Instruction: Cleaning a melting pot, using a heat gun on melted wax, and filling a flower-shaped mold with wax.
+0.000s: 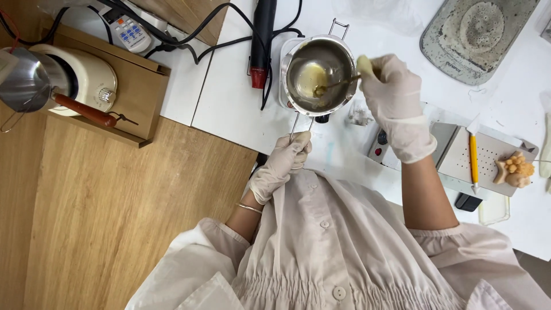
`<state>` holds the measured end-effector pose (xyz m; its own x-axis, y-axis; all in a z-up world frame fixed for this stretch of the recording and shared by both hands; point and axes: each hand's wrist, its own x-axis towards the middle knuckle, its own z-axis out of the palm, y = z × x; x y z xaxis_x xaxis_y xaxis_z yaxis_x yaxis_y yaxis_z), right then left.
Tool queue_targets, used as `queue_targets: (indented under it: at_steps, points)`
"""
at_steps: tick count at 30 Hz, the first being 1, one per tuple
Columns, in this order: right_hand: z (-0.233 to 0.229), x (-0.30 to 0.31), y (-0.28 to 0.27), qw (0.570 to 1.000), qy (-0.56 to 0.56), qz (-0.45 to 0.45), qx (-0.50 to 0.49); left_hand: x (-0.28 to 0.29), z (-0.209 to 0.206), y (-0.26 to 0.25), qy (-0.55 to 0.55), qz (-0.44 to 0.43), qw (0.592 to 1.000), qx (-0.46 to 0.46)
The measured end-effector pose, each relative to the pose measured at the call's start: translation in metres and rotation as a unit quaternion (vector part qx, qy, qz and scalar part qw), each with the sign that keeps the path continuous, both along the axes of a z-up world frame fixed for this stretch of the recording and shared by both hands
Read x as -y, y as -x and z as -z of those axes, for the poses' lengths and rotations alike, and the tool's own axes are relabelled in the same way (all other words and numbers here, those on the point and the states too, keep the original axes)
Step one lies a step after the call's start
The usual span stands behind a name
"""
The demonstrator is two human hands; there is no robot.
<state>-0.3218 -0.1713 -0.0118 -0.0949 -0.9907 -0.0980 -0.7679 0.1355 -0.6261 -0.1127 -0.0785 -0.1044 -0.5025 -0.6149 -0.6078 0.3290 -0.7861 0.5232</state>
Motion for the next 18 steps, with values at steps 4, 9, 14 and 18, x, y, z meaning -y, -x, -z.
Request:
queue_targets:
  at_steps: [4, 9, 14, 18]
  points:
    - [0.009, -0.026, -0.002, 0.981, -0.155, 0.12, 0.015, -0.004, 0.012, -0.001, 0.008, 0.002, 1.0, -0.011]
    - [0.021, -0.032, -0.016, 0.998, 0.024, -0.056, -0.031, -0.002, 0.011, 0.0, -0.007, 0.012, 1.0, -0.015]
    - [0.016, -0.035, 0.005, 0.992, -0.043, -0.048, -0.11, -0.004, 0.014, -0.003, 0.014, 0.009, 1.0, -0.019]
    - [0.036, -0.026, 0.008, 0.981, 0.079, -0.097, -0.149, -0.003, 0.016, -0.006, 0.021, 0.023, 0.999, -0.021]
